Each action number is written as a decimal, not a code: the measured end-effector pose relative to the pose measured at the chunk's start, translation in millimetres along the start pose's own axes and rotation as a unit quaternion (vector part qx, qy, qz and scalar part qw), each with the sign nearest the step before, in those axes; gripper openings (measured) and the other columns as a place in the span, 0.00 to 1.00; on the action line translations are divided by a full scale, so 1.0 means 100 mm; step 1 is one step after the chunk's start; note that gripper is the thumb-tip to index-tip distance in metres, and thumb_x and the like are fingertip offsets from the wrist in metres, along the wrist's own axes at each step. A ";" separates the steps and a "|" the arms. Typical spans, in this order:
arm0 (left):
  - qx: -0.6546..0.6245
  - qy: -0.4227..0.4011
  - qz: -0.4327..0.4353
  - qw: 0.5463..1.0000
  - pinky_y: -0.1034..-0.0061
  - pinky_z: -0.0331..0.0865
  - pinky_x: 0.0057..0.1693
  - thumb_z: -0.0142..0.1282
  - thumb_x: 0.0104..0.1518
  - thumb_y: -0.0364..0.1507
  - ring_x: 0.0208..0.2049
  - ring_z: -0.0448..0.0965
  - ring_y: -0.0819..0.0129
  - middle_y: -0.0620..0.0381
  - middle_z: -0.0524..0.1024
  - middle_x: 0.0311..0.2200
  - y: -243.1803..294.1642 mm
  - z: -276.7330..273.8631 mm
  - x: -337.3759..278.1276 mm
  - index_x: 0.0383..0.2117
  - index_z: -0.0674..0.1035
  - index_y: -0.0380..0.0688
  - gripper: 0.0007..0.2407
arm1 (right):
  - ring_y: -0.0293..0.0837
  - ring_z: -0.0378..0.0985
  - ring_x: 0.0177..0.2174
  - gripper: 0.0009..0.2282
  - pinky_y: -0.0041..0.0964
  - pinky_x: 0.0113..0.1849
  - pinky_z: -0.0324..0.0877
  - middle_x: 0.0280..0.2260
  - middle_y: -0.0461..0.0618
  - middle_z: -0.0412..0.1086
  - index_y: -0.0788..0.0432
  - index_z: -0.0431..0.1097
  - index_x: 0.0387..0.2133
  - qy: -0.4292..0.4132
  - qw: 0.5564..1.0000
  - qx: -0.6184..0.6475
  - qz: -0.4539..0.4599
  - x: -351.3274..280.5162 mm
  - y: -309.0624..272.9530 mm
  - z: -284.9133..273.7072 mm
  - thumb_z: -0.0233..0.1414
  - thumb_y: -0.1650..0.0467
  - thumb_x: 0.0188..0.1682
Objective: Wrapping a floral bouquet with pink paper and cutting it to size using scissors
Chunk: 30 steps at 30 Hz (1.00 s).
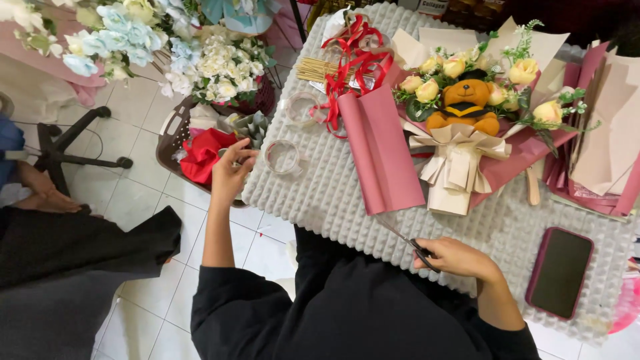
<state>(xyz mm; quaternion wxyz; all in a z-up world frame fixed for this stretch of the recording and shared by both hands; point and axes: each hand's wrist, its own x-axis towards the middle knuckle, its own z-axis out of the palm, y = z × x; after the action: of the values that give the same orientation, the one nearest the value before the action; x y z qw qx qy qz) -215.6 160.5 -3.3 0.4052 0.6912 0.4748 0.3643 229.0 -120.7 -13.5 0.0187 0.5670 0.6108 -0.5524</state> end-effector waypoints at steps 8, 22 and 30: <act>0.144 -0.059 -0.007 0.988 0.76 0.75 0.44 0.66 0.52 0.22 0.35 0.82 0.71 0.66 0.84 0.33 -0.71 -0.09 0.67 0.49 0.82 0.58 0.18 | 0.51 0.81 0.29 0.17 0.44 0.37 0.74 0.23 0.51 0.80 0.51 0.74 0.32 0.025 0.997 0.076 -0.009 0.06 -0.05 0.12 0.59 0.52 0.45; -0.295 0.096 -0.306 0.900 0.82 0.56 0.16 0.65 0.54 0.21 0.10 0.59 0.78 0.57 0.78 0.48 -1.45 0.37 0.63 0.62 0.66 0.40 0.28 | 0.44 0.80 0.27 0.15 0.39 0.37 0.74 0.23 0.47 0.81 0.52 0.75 0.31 0.045 0.990 0.132 -0.030 0.07 -0.02 0.20 0.60 0.54 0.45; -0.269 0.119 -0.298 0.908 0.81 0.57 0.16 0.62 0.55 0.22 0.09 0.61 0.78 0.53 0.81 0.50 -1.29 0.47 0.52 0.62 0.64 0.36 0.27 | 0.43 0.80 0.27 0.15 0.39 0.37 0.73 0.22 0.48 0.81 0.52 0.73 0.30 0.054 0.988 0.138 -0.037 0.10 0.03 0.23 0.60 0.54 0.45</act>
<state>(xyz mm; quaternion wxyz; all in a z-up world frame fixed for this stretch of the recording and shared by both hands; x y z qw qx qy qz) -205.6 227.9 -133.0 0.6061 0.3337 0.5870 0.4205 213.6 -130.5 -30.9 -0.1137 0.5702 0.5493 -0.6002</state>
